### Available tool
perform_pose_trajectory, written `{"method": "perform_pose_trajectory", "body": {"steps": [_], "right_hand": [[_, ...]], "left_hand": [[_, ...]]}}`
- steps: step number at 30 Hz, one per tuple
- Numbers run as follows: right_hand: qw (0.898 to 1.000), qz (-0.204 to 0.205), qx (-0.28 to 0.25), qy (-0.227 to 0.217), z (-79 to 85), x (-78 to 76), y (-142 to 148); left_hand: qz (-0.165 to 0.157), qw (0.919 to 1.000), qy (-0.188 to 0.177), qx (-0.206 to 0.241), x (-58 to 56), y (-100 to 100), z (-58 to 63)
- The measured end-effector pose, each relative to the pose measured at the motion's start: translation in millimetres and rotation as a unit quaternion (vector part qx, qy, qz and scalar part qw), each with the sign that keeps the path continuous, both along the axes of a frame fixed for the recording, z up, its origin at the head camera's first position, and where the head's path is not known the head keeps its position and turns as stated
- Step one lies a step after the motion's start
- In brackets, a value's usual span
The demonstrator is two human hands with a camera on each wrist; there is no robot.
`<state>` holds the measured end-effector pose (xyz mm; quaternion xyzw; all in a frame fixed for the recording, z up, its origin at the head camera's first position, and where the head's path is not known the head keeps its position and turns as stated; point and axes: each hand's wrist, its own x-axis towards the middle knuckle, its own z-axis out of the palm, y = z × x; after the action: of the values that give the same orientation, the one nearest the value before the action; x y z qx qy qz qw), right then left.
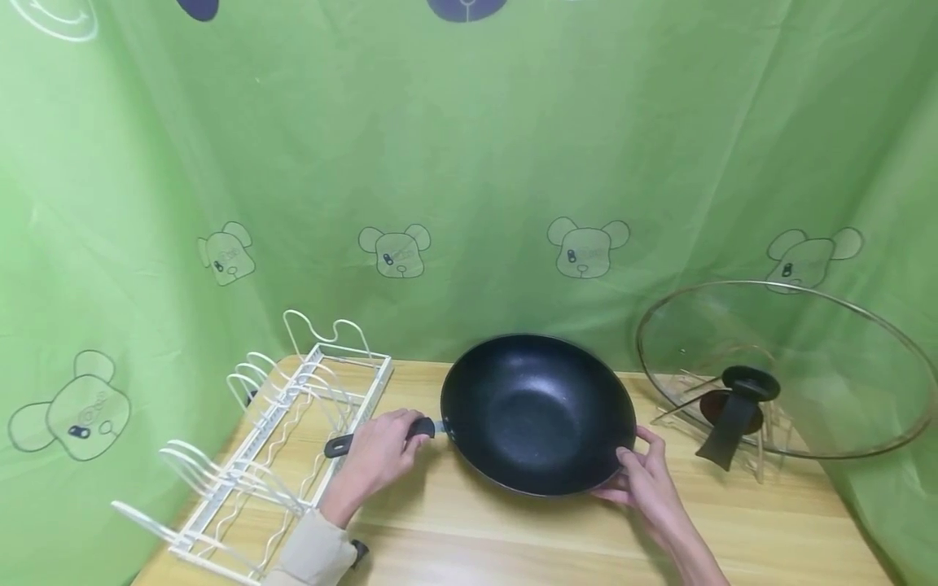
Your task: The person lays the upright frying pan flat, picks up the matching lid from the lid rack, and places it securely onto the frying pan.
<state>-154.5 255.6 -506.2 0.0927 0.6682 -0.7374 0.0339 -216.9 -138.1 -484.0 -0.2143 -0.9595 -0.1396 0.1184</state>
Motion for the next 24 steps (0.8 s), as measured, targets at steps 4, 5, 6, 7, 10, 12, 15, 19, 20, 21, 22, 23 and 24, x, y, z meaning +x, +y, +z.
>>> {"method": "perform_pose_trajectory", "body": {"steps": [4,5,6,7,10,12,15,19,20,21,22,23,24], "right_hand": [[1.0,0.006,0.001,-0.002,0.2,-0.3,1.4],[1.0,0.008,0.0,-0.002,0.0,-0.5,2.1],[1.0,0.009,-0.001,-0.002,-0.3,-0.4,3.1],[1.0,0.011,0.0,-0.002,-0.7,-0.7,4.2],[1.0,0.025,0.009,0.004,-2.1,-1.6,8.2],[0.999,0.036,0.029,0.009,-1.8,-2.2,11.2],[0.996,0.051,0.07,0.013,1.6,-1.4,17.3],[0.989,0.072,0.128,0.021,9.4,1.5,28.5],[0.987,0.076,0.141,0.026,11.4,2.1,31.5],[0.984,0.081,0.154,0.035,13.2,2.7,34.6],[0.982,0.084,0.165,0.045,15.0,3.2,37.7],[0.979,0.085,0.177,0.059,16.5,3.6,41.0],[0.975,0.088,0.193,0.072,18.1,3.9,44.8]], "left_hand": [[-0.002,1.0,0.005,-0.005,-0.4,-0.2,2.5],[-0.003,1.0,0.005,-0.006,-0.6,0.0,3.0],[-0.004,1.0,0.005,-0.007,-0.6,0.1,3.5],[-0.004,1.0,0.005,-0.008,-0.6,0.4,4.2],[-0.009,0.9999,0.005,-0.008,-0.4,0.3,5.5],[-0.012,0.9999,0.008,-0.007,0.2,-0.9,6.0],[-0.015,0.9998,0.014,-0.004,1.0,-2.3,7.3],[-0.017,0.9995,0.027,-0.003,2.3,-2.9,9.4],[-0.019,0.9993,0.033,-0.001,2.6,-2.6,10.1],[-0.019,0.9991,0.039,-0.001,2.9,-2.2,10.8],[-0.021,0.9986,0.048,-0.001,3.2,-1.4,11.5],[-0.024,0.9981,0.058,0.001,3.5,-0.4,12.5],[-0.026,0.9973,0.068,0.004,3.6,0.9,13.4]]}}
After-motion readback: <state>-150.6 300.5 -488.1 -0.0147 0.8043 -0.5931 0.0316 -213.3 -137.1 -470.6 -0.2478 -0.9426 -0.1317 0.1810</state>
